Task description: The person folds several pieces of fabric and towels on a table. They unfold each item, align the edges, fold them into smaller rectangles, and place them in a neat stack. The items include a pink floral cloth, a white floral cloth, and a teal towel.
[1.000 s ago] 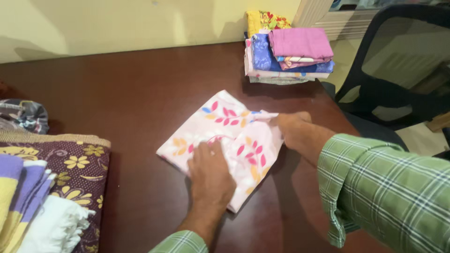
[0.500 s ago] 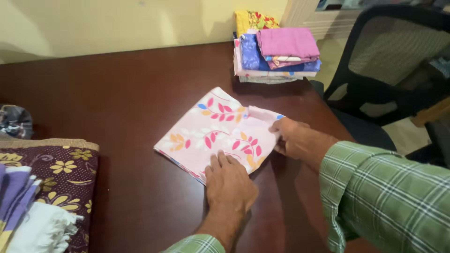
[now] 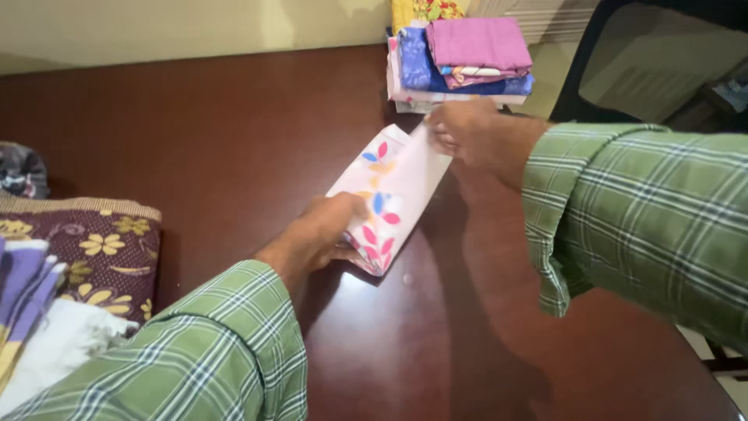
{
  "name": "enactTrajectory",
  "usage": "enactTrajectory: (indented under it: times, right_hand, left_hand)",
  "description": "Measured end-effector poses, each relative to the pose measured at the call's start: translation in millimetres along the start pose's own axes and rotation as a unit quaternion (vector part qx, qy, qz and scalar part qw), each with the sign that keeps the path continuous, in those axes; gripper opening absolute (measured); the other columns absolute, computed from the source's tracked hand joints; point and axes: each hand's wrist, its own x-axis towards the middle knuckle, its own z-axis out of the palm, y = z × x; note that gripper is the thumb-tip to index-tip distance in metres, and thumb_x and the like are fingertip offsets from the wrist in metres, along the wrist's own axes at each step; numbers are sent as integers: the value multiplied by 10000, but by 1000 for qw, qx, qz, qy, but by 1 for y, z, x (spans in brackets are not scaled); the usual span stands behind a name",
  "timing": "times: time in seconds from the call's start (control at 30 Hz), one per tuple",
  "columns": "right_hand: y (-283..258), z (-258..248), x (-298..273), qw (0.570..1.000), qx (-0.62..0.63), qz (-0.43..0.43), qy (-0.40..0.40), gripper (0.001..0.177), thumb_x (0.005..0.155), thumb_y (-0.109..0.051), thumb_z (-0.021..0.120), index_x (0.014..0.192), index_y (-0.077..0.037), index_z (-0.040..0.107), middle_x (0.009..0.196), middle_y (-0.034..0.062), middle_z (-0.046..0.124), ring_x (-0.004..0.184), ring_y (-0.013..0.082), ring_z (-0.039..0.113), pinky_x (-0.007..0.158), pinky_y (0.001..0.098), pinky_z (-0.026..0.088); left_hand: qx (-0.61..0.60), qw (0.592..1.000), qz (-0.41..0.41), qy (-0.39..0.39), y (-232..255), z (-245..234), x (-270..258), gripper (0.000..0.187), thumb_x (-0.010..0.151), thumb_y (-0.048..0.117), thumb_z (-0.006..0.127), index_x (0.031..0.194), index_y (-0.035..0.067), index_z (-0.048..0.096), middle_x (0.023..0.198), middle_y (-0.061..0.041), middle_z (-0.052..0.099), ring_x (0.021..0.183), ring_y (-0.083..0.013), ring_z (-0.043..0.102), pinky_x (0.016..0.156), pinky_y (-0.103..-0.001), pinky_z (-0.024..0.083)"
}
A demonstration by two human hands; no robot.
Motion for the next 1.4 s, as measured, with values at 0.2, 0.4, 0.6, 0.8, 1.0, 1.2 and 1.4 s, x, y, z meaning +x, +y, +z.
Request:
enactTrajectory:
  times: [0.2, 0.4, 0.6, 0.8, 1.0, 1.2, 1.4]
  right_hand:
    - [20, 32, 19, 970, -238, -33, 21, 267, 733, -20, 791, 979, 10, 693, 926, 121, 707, 702, 227, 688, 545, 376, 540]
    - [53, 21, 23, 820, -512, -203, -153, 425, 782, -254, 793, 1140, -38, 715, 1049, 199, 747, 947, 339, 721, 829, 438, 575]
    - [70, 29, 2, 692, -681, -174, -165, 970, 787, -552, 752, 1584, -235, 300, 1583, 296, 200, 1404, 564, 315, 1156, 538, 346]
    - [71, 32, -10, 670, -707, -116, -194, 866, 853, -613, 703, 1592, -341, 342, 1618, 345, 84, 1414, 624, 242, 1180, 580, 278]
    - [72, 29, -42, 902, -430, 1, 25, 511, 798, -306, 808, 1241, -67, 714, 1144, 189, 760, 1004, 341, 759, 868, 462, 604]
    - [67, 30, -57, 940, -275, 198, 48, 327, 832, -186, 752, 1121, -41, 700, 1068, 113, 712, 967, 278, 712, 768, 455, 578]
    - [68, -2, -32, 959, -112, 195, -173, 357, 821, -108, 683, 1170, -36, 683, 1095, 145, 733, 993, 277, 711, 902, 423, 562]
  left_hand:
    - [-11, 991, 31, 127, -11, -7, -14, 413, 801, 56, 546, 1176, -75, 660, 1044, -186, 725, 908, -306, 747, 671, -406, 617]
    - [106, 963, 75, 238, -21, -8, -6, 424, 818, 139, 567, 1226, 42, 629, 1064, -169, 720, 932, -311, 742, 752, -426, 579]
    - [348, 865, 186, 311, -24, -12, -10, 629, 742, 373, 806, 1263, 71, 626, 1311, -186, 588, 1212, -375, 578, 990, -484, 498]
    - [411, 862, 121, 271, -10, -11, -10, 784, 719, 441, 836, 1337, 56, 546, 1370, -177, 579, 1296, -397, 506, 1019, -558, 424]
    - [416, 892, 38, 171, -16, -8, -12, 591, 779, 345, 765, 1256, 10, 669, 1277, -243, 685, 1226, -383, 651, 1037, -438, 518]
    - [378, 909, 64, 161, -18, 9, -11, 608, 748, 325, 792, 1252, 20, 639, 1254, -225, 684, 1189, -370, 655, 989, -434, 525]
    - [48, 997, 33, 52, -1, 21, 16, 479, 707, 45, 791, 1145, -128, 698, 1069, -262, 774, 866, -335, 784, 734, -467, 633]
